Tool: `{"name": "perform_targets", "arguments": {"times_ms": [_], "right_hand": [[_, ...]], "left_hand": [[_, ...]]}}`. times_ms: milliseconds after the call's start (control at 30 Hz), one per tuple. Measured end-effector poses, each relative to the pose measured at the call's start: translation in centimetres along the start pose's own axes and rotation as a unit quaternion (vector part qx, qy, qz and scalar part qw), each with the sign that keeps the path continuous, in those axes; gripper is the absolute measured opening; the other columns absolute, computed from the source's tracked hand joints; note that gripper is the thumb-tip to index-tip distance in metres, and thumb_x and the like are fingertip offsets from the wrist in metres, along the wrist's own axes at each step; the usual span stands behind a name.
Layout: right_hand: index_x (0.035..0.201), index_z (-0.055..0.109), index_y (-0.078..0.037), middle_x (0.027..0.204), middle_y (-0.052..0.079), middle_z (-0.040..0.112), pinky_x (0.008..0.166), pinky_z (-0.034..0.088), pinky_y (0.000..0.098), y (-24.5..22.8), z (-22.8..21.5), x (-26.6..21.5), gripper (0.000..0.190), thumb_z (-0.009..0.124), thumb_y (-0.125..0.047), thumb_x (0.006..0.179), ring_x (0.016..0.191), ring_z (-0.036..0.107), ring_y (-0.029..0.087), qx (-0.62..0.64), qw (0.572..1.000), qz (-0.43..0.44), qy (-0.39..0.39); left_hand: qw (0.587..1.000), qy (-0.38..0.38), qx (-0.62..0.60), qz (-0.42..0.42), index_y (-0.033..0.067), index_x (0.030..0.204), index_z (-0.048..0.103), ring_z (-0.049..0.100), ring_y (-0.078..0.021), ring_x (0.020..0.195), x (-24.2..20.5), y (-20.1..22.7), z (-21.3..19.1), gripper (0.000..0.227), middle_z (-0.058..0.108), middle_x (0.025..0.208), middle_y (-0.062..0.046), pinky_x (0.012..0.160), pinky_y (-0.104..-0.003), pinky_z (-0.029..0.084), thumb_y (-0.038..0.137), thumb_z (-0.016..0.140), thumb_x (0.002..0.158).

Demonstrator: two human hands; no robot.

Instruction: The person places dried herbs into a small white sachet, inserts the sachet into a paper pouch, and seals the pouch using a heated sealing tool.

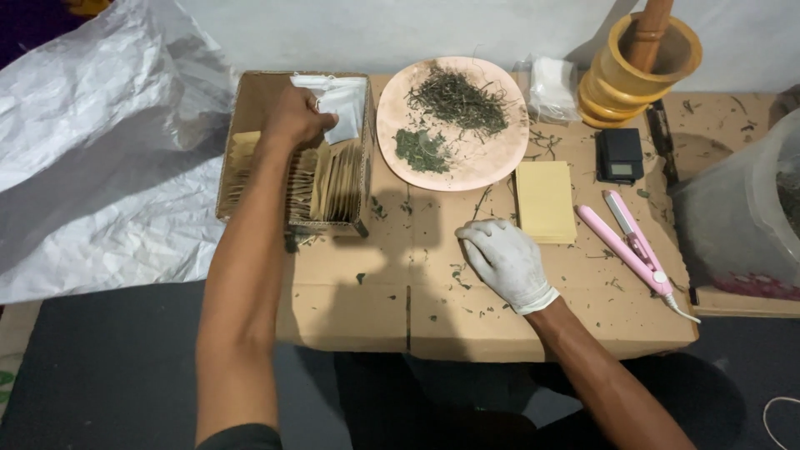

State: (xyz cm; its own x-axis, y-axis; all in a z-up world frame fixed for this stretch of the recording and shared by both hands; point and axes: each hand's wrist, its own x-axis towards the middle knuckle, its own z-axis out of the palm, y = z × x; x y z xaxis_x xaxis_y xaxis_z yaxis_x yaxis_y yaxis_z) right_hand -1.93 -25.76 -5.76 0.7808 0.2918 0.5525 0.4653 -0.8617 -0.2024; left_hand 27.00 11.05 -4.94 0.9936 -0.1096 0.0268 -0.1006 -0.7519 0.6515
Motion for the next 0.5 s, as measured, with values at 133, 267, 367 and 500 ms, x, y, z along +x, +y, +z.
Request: {"name": "perform_targets", "arguments": {"times_ms": [133, 267, 367, 500], "right_hand": [[0.116, 0.079, -0.028, 0.114, -0.008, 0.079, 0.089, 0.061, 0.036, 0.8, 0.8, -0.8, 0.01, 0.072, -0.026, 0.109, 0.109, 0.074, 0.019, 0.001, 1.0, 0.003, -0.015], [0.118, 0.079, -0.03, 0.114, -0.009, 0.078, 0.09, 0.06, 0.0351, 0.7, 1.0, -0.8, 0.011, 0.072, -0.028, 0.109, 0.109, 0.073, 0.018, -0.009, 1.0, 0.007, -0.015], [0.118, 0.078, -0.03, 0.114, -0.009, 0.078, 0.09, 0.06, 0.0353, 0.6, 0.9, -0.8, 0.011, 0.072, -0.029, 0.11, 0.109, 0.073, 0.018, -0.012, 1.0, 0.01, -0.017], [0.117, 0.078, -0.031, 0.115, -0.009, 0.078, 0.089, 0.061, 0.0354, 0.8, 1.0, -0.9, 0.01, 0.071, -0.03, 0.109, 0.109, 0.073, 0.018, -0.02, 1.0, 0.008, -0.015]], "left_hand": [[0.999, -0.019, -0.026, -0.004, 0.0025, 0.093, 0.074, 0.078, -0.0413, 0.092, -2.1, 1.5, -1.6, 0.028, 0.072, 0.084, -0.018, 0.081, -0.048, 0.057, 0.021, 0.093, 0.084], [0.999, -0.025, -0.047, 0.015, 0.0034, 0.099, 0.078, 0.077, -0.0356, 0.091, -2.0, 0.5, -1.6, 0.028, 0.071, 0.086, -0.014, 0.082, -0.046, 0.057, 0.023, 0.092, 0.085], [0.998, -0.02, -0.058, 0.024, 0.0021, 0.103, 0.079, 0.078, -0.0342, 0.091, -1.6, -0.2, -1.3, 0.027, 0.073, 0.089, -0.015, 0.081, -0.045, 0.058, 0.02, 0.091, 0.086], [0.996, 0.011, -0.081, 0.042, 0.0058, 0.112, 0.076, 0.076, -0.031, 0.089, 0.5, -1.4, -0.9, 0.029, 0.072, 0.088, -0.008, 0.083, -0.043, 0.057, 0.017, 0.089, 0.088]]}}
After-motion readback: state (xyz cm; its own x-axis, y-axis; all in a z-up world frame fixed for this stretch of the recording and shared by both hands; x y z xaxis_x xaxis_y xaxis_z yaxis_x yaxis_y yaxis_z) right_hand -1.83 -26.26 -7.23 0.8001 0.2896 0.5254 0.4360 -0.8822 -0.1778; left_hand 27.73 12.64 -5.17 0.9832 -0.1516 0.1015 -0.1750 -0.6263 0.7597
